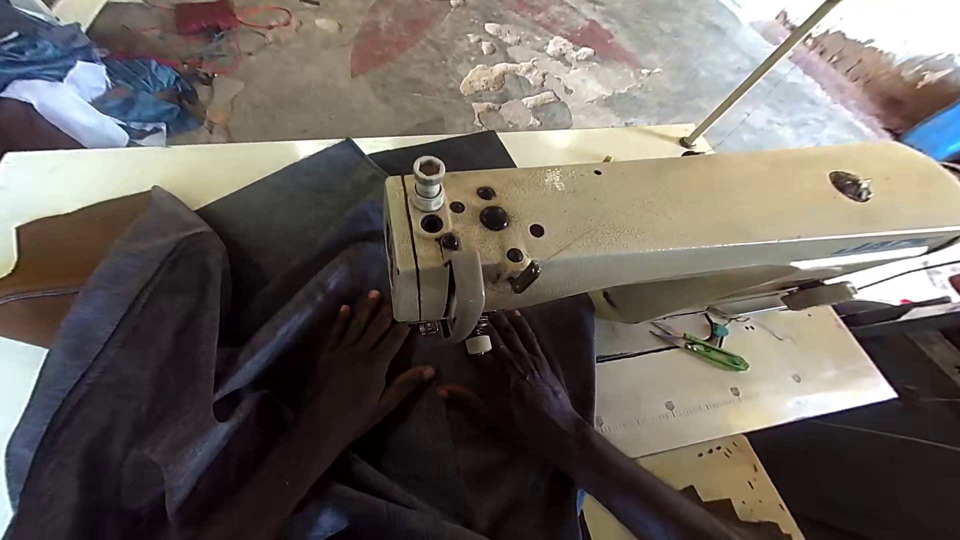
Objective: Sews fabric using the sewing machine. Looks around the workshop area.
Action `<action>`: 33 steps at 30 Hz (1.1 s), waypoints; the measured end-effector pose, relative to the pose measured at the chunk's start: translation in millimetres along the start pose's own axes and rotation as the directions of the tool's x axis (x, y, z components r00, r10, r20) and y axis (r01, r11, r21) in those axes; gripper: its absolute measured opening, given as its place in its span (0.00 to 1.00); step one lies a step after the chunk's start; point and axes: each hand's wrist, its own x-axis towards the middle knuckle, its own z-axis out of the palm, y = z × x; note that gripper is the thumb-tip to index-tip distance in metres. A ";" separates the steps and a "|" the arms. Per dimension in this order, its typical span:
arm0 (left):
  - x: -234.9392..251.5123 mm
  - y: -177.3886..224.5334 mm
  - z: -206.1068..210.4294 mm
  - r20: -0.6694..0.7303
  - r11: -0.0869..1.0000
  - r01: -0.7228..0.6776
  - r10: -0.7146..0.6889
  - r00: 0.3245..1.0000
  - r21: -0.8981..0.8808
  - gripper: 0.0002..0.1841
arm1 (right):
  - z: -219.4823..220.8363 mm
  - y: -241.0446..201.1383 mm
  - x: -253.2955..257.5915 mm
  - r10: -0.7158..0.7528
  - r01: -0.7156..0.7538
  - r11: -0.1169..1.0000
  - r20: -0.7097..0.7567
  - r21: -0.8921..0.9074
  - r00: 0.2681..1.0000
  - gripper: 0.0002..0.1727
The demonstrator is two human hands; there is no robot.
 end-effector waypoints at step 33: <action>-8.4 -3.4 -26.1 -0.011 0.997 0.018 -0.019 1.000 -0.070 0.41 | -14.9 -11.6 4.6 0.022 -0.013 0.988 -0.057 0.153 0.998 0.39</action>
